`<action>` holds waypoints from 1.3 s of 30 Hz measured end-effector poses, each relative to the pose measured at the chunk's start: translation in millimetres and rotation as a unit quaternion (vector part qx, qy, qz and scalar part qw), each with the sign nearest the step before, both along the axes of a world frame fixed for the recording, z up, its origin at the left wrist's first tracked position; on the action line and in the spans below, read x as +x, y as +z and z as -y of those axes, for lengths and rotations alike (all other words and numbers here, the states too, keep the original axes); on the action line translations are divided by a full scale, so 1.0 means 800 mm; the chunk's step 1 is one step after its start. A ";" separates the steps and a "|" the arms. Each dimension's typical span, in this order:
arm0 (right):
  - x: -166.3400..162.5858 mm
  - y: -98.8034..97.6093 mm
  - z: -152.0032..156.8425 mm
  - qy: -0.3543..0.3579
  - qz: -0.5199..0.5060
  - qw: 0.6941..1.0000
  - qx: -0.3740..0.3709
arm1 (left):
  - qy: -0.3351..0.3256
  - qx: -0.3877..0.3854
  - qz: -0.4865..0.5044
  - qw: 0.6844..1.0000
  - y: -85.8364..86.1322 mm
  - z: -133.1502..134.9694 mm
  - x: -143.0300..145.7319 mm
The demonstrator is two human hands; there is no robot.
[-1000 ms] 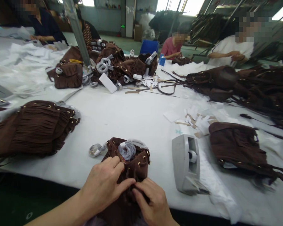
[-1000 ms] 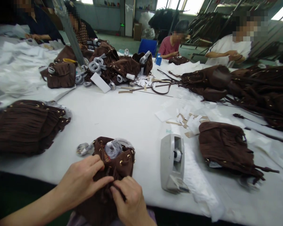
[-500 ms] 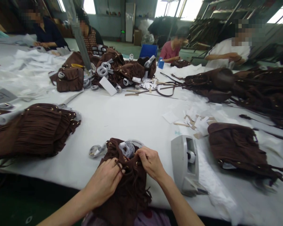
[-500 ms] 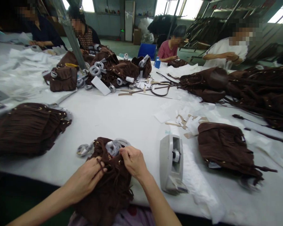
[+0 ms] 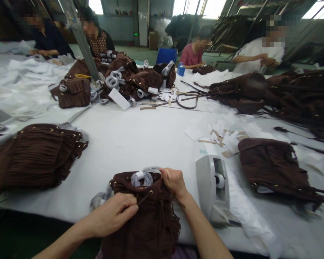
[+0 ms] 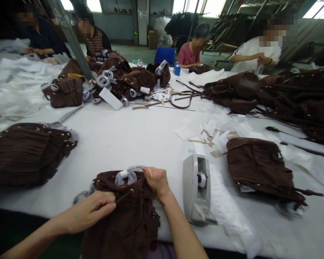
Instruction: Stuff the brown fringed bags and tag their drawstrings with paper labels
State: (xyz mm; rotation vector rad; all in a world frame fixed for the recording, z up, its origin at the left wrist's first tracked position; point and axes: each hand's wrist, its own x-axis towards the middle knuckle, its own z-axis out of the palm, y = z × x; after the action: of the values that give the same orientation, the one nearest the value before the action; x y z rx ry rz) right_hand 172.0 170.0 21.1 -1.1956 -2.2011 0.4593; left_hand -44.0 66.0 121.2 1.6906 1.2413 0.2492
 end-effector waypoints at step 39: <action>-0.069 0.053 0.191 -0.010 -0.225 0.763 -0.606 | 0.418 -0.270 0.386 0.777 -0.058 0.009 0.051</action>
State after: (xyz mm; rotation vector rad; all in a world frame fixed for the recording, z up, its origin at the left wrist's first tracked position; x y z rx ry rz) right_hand 116.6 16.9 63.3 -1.4143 -1.3162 2.1101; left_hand -3.6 58.5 74.8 0.3408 1.1608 0.9194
